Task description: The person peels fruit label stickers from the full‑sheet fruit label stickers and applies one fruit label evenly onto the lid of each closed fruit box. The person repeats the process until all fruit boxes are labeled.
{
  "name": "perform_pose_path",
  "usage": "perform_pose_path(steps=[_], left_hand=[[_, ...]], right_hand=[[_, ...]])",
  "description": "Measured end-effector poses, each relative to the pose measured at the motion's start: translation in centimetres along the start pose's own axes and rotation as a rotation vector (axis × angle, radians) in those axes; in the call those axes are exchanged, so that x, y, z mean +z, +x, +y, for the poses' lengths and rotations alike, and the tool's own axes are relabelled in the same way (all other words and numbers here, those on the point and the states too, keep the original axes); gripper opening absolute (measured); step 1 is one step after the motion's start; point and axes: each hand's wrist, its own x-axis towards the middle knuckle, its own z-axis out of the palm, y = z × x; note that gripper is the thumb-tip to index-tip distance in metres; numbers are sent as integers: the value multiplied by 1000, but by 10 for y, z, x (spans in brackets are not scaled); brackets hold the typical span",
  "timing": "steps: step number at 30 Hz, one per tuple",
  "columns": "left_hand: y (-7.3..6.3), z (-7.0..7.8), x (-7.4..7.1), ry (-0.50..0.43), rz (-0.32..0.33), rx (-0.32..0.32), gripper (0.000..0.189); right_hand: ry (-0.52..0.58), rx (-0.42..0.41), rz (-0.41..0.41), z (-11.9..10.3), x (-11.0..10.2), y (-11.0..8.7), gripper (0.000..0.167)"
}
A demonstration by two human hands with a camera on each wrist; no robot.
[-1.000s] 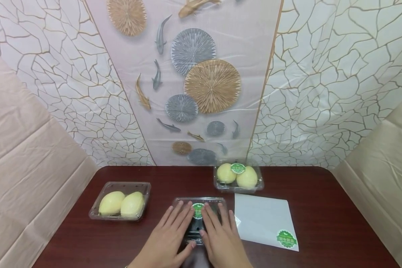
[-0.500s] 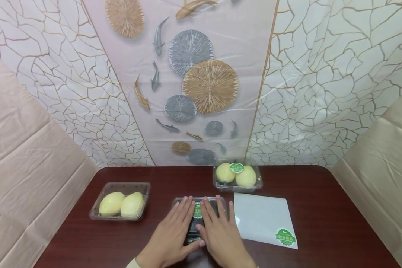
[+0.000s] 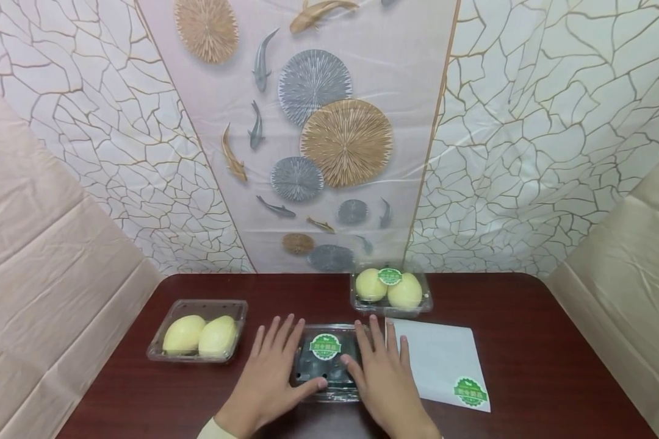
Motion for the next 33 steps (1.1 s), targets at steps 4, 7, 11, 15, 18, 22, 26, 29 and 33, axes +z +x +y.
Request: perform_pose_path(steps=[4, 7, 11, 15, 18, 22, 26, 29, 33], left_hand=[[-2, -5, -4, -145, 47, -82, 109], [-5, -8, -5, -325, 58, -167, 105], [-12, -8, -8, -568, 47, -282, 102], [-20, -4, -12, -701, 41, -346, 102], [-25, 0, -12, -762, 64, -380, 100], [-27, 6, -7, -814, 110, -406, 100], [-30, 13, 1, -844, 137, -440, 103], [-32, 17, 8, -862, 166, -433, 105], [-33, 22, 15, -886, 188, -391, 110]], right_hand=[[98, 31, 1, 3, -5, 0, 71], [185, 60, 16, 4, -8, -2, 73], [315, 113, -9, 5, -11, -6, 76], [427, 182, -72, 8, -11, -9, 79], [518, 239, -99, 10, -9, -12, 81], [616, 311, -99, 12, -2, -16, 81], [670, 349, -73, 10, 7, -19, 83], [717, 364, -50, 8, 14, -22, 87], [751, 370, -36, 5, 23, -27, 94]])
